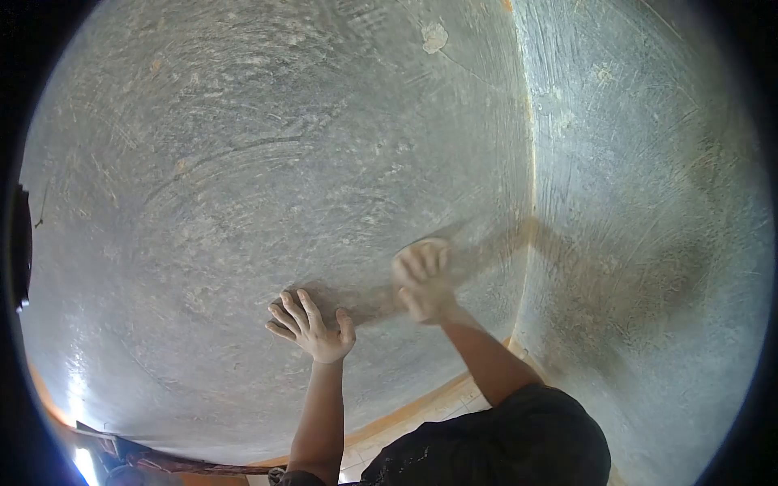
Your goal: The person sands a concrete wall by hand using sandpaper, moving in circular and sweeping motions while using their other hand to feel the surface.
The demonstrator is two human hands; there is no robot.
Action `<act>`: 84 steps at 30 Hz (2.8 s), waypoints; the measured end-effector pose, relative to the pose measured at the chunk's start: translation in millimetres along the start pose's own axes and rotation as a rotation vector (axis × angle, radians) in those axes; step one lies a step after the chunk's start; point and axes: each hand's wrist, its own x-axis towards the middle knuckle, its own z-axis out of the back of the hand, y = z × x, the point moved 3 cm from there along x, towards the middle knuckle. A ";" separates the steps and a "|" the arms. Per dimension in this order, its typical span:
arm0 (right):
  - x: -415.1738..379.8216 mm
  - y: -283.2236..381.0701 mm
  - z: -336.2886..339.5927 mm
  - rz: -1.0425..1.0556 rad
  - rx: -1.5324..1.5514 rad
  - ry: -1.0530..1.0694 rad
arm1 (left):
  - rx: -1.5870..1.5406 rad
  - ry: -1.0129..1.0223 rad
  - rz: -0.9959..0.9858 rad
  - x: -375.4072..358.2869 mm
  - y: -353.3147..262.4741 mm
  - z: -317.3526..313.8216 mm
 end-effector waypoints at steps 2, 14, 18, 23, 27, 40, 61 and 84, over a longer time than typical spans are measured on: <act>24.5 -20.0 15.2 -0.271 0.160 -0.149 | 0.012 -0.003 -0.004 2.3 -0.2 -1.8; 37.6 13.8 21.3 0.164 -0.194 -0.115 | 0.058 -0.011 0.012 0.1 -17.0 -9.1; 83.3 -29.4 46.5 -0.422 0.181 -0.474 | 0.070 -0.030 -0.023 -2.7 -14.1 -15.9; 172.0 13.4 81.3 -0.249 0.056 -0.438 | 0.074 -0.068 -0.024 -4.3 -15.4 -17.1; 100.6 49.5 44.1 0.051 -0.018 -0.174 | 0.078 -0.076 -0.023 -3.1 -17.3 -17.5; 187.2 44.6 86.8 -0.049 -0.040 -0.335 | 0.090 -0.064 -0.002 -10.3 -14.4 -20.4; 30.3 61.1 -10.0 0.078 0.042 0.039 | 0.069 -0.119 -0.063 -6.8 -17.9 -17.7; 157.0 -31.5 103.8 -0.571 0.134 -0.336 | 0.079 -0.058 -0.072 -10.6 -16.4 -21.3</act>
